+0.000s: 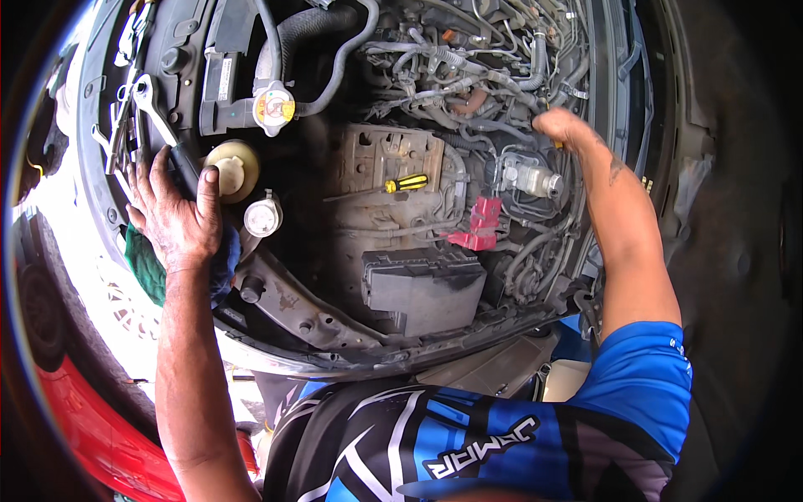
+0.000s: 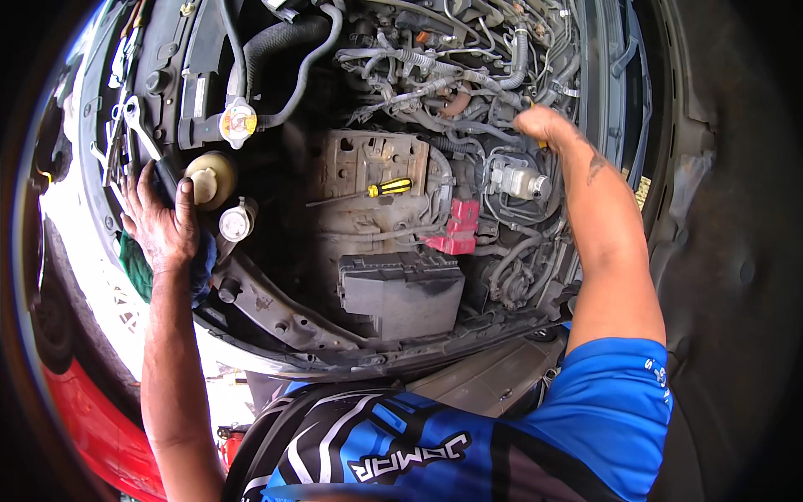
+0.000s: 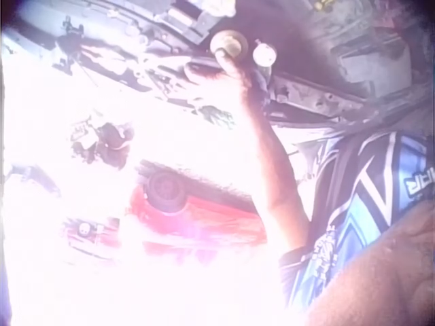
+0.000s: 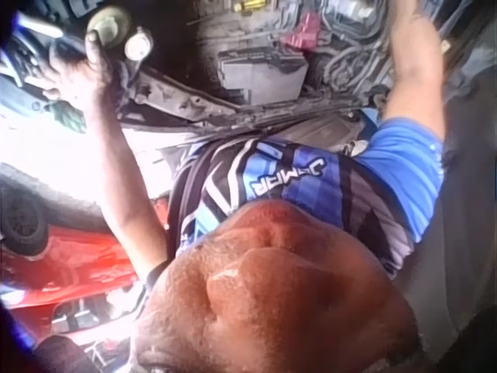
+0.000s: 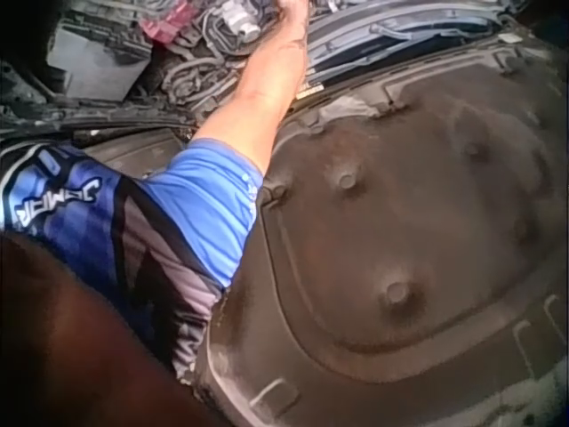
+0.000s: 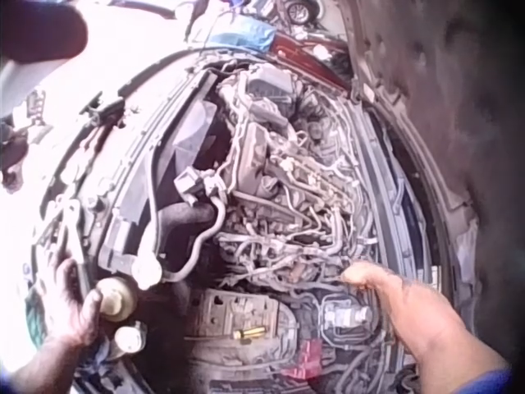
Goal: Repairing and inspecting car engine components including the throttle body and wheel hub area.
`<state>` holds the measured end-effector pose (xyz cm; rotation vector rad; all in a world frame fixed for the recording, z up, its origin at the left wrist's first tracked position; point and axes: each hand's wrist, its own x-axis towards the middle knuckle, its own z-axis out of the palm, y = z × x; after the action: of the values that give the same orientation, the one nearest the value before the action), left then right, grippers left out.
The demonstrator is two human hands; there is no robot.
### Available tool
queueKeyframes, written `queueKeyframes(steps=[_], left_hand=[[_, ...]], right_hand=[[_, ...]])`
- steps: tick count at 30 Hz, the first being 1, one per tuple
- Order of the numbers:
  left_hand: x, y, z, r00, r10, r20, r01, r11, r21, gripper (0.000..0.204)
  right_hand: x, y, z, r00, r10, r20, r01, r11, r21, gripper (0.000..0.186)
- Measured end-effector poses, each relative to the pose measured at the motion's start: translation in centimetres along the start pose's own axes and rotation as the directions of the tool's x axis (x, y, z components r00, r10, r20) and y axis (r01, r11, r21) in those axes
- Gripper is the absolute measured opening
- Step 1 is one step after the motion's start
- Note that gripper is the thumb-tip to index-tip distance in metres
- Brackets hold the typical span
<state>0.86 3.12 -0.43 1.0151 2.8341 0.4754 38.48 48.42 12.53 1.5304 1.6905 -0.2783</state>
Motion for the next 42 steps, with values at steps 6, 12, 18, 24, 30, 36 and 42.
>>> queueKeyframes(steps=[6,12,18,24,30,36,42], left_hand=[[0.1,0.1,0.0,1.0,0.001,0.004,-0.001,1.0,-0.003,0.084],[0.1,0.3,-0.2,1.0,-0.004,0.019,0.005,1.0,-0.004,0.084],[0.2,0.7,-0.8,0.997,-0.056,0.056,0.055,0.998,0.021,0.081],[0.3,1.4,-2.3,0.992,-0.083,0.095,0.083,0.997,0.006,0.078],[0.3,1.1,-3.1,0.985,-0.081,0.152,0.093,0.993,-0.072,0.086],[0.1,0.6,-3.0,0.989,-0.07,0.131,0.093,0.979,-0.179,0.079],[-0.3,-0.1,-2.7,0.996,-0.089,0.019,0.09,0.934,-0.345,0.062]], right_hand=[[0.4,5.1,2.9,0.975,0.002,-0.221,-0.059,0.967,-0.248,0.048],[-0.9,2.1,1.7,0.99,0.012,-0.141,-0.028,0.994,-0.107,0.047],[3.2,2.9,0.7,0.988,0.143,0.056,-0.15,0.973,0.176,0.014],[1.9,5.5,4.6,0.958,-0.014,-0.288,-0.042,0.981,-0.188,0.06],[-3.8,1.5,0.5,0.994,0.05,-0.1,-0.063,0.989,-0.133,0.051],[-13.8,-2.0,1.4,0.914,-0.158,-0.374,0.184,0.982,0.034,0.047],[-24.3,-13.1,6.6,0.609,-0.71,-0.353,0.788,0.594,0.165,0.032]])
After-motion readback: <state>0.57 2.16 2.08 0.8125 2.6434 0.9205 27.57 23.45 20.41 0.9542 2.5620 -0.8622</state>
